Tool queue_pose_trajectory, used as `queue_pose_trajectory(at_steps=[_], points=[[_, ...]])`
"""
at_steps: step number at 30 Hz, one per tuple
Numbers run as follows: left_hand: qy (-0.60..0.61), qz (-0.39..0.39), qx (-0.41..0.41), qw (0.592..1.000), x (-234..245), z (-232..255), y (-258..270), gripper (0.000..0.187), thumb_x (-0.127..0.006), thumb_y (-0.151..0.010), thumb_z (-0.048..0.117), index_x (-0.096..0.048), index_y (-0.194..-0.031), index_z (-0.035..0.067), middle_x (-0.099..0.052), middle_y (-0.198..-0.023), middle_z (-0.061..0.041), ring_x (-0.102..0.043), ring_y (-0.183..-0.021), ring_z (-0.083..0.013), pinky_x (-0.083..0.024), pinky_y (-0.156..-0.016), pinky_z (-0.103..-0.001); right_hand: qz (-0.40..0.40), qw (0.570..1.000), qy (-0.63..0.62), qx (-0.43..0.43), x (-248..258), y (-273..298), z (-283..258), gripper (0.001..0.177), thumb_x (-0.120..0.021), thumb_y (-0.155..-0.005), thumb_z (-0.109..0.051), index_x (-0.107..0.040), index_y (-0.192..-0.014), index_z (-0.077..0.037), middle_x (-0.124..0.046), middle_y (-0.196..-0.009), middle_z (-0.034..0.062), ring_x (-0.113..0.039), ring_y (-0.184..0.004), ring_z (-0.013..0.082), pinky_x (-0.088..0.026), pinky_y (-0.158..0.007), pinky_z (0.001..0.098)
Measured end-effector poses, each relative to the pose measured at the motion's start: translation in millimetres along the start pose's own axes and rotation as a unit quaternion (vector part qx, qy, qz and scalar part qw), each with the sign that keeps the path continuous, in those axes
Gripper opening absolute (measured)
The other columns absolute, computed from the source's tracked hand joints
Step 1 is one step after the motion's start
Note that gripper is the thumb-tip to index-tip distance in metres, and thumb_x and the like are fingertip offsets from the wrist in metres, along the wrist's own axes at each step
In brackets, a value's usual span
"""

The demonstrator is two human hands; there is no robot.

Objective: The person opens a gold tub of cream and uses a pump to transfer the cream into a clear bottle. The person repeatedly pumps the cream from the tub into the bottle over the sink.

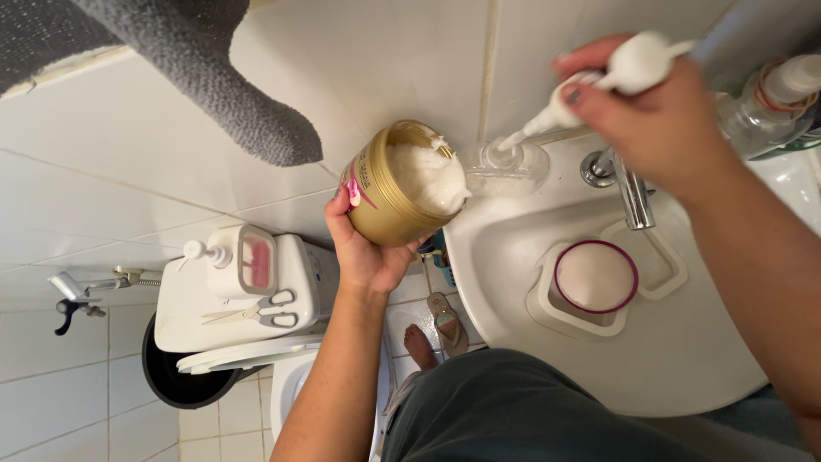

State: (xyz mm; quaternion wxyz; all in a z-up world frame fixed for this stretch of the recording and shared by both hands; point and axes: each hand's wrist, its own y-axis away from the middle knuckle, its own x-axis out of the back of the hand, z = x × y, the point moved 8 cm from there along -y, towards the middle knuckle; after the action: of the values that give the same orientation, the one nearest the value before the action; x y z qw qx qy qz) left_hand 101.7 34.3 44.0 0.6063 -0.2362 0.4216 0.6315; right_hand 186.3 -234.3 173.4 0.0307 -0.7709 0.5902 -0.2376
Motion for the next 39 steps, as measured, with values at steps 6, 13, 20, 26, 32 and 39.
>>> queue_pose_trajectory(at_steps=[6,13,20,26,32,39], points=[[-0.001,0.002,0.007,1.000,3,-3,-3,0.076,-0.048,-0.088,0.066,-0.049,-0.147,0.018,-0.056,-0.147,-0.010,-0.058,-0.129,-0.0339,-0.051,-0.099,-0.057,-0.008,0.999,-0.032,0.003,-4,1,-2,0.020,-0.070,-0.107,-0.009,-0.068,-0.126,-0.002,-0.069,-0.111,0.0047,-0.062,-0.097,0.0077,-0.051,-0.086,0.0226],[0.007,-0.008,-0.001,1.000,1,-11,-9,0.071,-0.051,-0.091,0.061,-0.050,-0.147,0.016,-0.057,-0.146,-0.008,-0.058,-0.130,-0.0288,-0.050,-0.105,-0.050,0.020,0.979,-0.199,0.036,14,7,-30,0.016,-0.066,-0.110,-0.009,-0.064,-0.124,-0.002,-0.070,-0.110,0.0089,-0.066,-0.096,0.0147,-0.056,-0.081,0.0280],[0.044,-0.032,-0.075,0.996,-13,-31,-20,0.064,-0.051,-0.095,0.054,-0.050,-0.146,0.014,-0.058,-0.144,-0.006,-0.055,-0.133,-0.0270,-0.042,-0.114,-0.051,-0.051,0.916,-0.398,-0.016,-2,23,-18,0.016,-0.064,-0.109,-0.009,-0.065,-0.124,-0.004,-0.067,-0.120,0.0147,-0.066,-0.111,0.0212,-0.058,-0.088,0.0363],[0.034,-0.004,-0.138,0.990,-17,-46,-25,0.061,-0.052,-0.098,0.051,-0.048,-0.145,0.014,-0.058,-0.145,-0.004,-0.054,-0.136,-0.0243,-0.040,-0.117,-0.048,-0.097,0.918,-0.383,-0.013,5,30,10,0.011,-0.065,-0.113,-0.006,-0.067,-0.123,-0.004,-0.069,-0.119,0.0154,-0.065,-0.107,0.0206,-0.055,-0.091,0.0341],[0.025,0.019,-0.093,0.995,-29,-48,-30,0.062,-0.051,-0.096,0.056,-0.051,-0.142,0.015,-0.060,-0.141,-0.003,-0.057,-0.130,-0.0233,-0.045,-0.107,-0.044,-0.084,0.966,-0.244,-0.014,13,33,34,0.019,-0.068,-0.102,-0.004,-0.069,-0.121,-0.006,-0.067,-0.127,0.0116,-0.064,-0.116,0.0174,-0.053,-0.096,0.0314],[-0.021,-0.043,-0.085,0.995,-43,-41,-29,0.056,-0.048,-0.107,0.061,-0.059,-0.134,0.013,-0.066,-0.116,-0.005,-0.061,-0.097,-0.0225,-0.046,-0.070,-0.036,-0.052,0.947,-0.317,0.009,15,35,55,0.009,-0.068,-0.108,-0.004,-0.070,-0.117,-0.004,-0.065,-0.128,0.0124,-0.064,-0.105,0.0163,-0.052,-0.095,0.0300]])
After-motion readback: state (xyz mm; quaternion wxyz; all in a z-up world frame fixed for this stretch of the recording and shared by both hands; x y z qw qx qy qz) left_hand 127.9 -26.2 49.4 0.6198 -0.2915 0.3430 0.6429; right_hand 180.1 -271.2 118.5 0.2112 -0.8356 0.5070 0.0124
